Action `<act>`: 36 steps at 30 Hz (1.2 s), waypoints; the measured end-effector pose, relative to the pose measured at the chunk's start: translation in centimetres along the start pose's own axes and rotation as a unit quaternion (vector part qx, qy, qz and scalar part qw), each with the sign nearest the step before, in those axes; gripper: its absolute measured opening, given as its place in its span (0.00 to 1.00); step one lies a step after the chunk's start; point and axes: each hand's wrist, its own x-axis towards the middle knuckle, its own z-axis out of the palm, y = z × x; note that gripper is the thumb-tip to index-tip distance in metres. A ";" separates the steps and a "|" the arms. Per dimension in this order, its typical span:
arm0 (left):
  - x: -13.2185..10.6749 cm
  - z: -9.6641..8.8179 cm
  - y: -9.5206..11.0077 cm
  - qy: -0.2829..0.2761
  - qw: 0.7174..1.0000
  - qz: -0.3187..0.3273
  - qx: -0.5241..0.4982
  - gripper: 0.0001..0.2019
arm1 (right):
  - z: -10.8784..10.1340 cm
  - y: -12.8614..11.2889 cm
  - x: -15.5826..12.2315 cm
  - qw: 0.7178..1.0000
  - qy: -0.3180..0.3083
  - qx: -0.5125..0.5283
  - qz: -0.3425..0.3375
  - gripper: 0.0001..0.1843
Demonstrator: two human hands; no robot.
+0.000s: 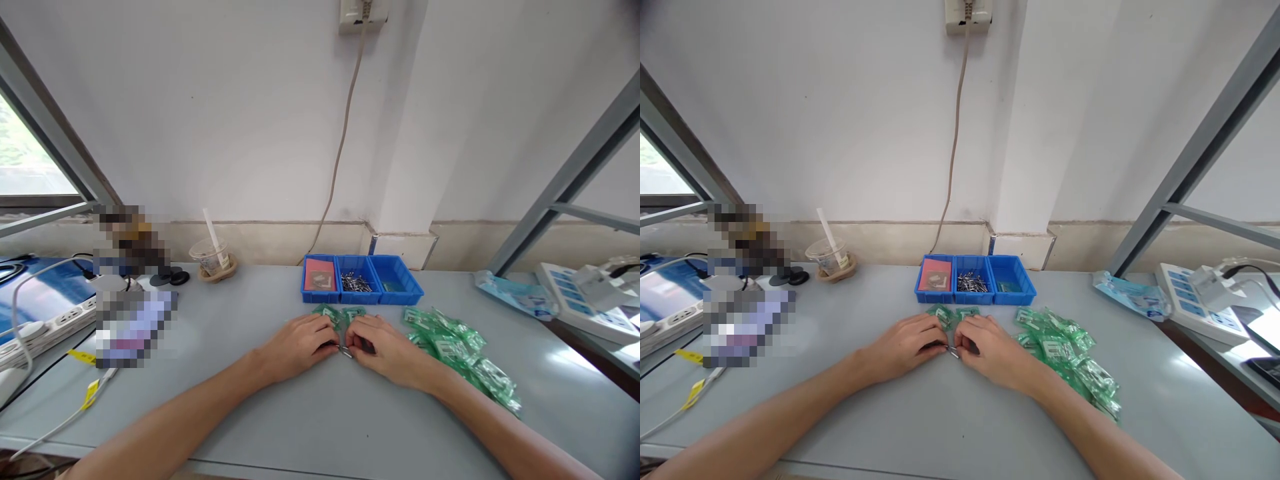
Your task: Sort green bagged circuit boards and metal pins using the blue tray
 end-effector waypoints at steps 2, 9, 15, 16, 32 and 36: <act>0.0 0.0 0.0 -0.004 1.000 -0.011 -0.015 0.07 | 0.0 -0.1 -0.1 1.000 -0.006 0.000 0.002 0.03; 0.0 -0.2 -0.1 -0.003 0.999 -0.027 -0.032 0.06 | 0.1 0.1 -0.2 1.000 0.000 -0.014 0.008 0.06; 0.0 0.0 -0.2 -0.001 0.999 -0.027 -0.035 0.05 | -0.6 -0.3 -0.4 0.999 0.039 -0.003 0.035 0.05; 0.0 0.0 -0.2 -0.003 0.999 -0.030 -0.036 0.05 | -0.7 -0.3 -0.4 0.998 0.051 0.000 0.044 0.05; -0.1 -0.2 0.1 -0.014 0.999 -0.009 -0.028 0.10 | -0.5 0.1 0.1 0.971 0.163 0.131 0.117 0.05; 0.0 -0.2 0.1 -0.010 0.999 -0.004 -0.031 0.08 | -0.6 0.2 0.2 0.964 0.190 0.137 0.128 0.08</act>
